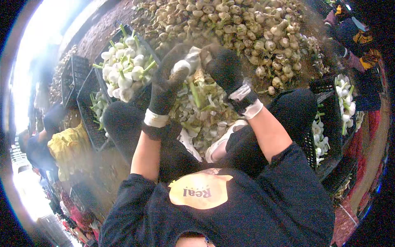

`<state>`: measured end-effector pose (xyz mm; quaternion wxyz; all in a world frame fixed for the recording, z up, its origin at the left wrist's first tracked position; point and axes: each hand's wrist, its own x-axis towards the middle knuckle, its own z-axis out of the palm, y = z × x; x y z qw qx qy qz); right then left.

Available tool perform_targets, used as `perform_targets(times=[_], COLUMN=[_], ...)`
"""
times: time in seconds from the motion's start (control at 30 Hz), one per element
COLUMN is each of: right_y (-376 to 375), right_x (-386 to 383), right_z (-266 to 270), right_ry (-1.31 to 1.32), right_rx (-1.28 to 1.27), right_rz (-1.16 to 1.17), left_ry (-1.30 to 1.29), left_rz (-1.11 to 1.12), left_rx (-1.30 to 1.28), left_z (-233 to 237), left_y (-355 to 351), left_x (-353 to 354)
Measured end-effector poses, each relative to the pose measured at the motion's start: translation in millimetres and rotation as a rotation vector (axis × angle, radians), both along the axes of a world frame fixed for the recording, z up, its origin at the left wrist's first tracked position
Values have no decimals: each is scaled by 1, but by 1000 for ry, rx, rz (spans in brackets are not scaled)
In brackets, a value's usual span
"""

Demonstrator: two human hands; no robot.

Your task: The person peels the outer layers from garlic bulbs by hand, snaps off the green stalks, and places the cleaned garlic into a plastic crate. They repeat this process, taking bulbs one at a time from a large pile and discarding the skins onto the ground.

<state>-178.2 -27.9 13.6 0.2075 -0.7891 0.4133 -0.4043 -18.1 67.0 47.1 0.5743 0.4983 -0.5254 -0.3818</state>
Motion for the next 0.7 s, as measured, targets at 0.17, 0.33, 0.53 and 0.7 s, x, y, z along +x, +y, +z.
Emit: perform_targets(times=[0.17, 0.33, 0.53, 0.7], right_y=[-11, -4, -8, -53], right_x=[-17, -2, -23, -31], right_z=[-20, -47, -19, -73], right_ry=[-373, -48, -319, -431], right_rx=[637, 273, 353, 870], right_rz=[672, 421, 569, 419], left_ry=[120, 172, 576, 791], left_rz=[31, -17, -162, 29], left_rx=[-177, 77, 148, 177], left_z=[-13, -5, 2, -21], left_y=[0, -2, 4, -2], left_x=[6, 4, 18, 43])
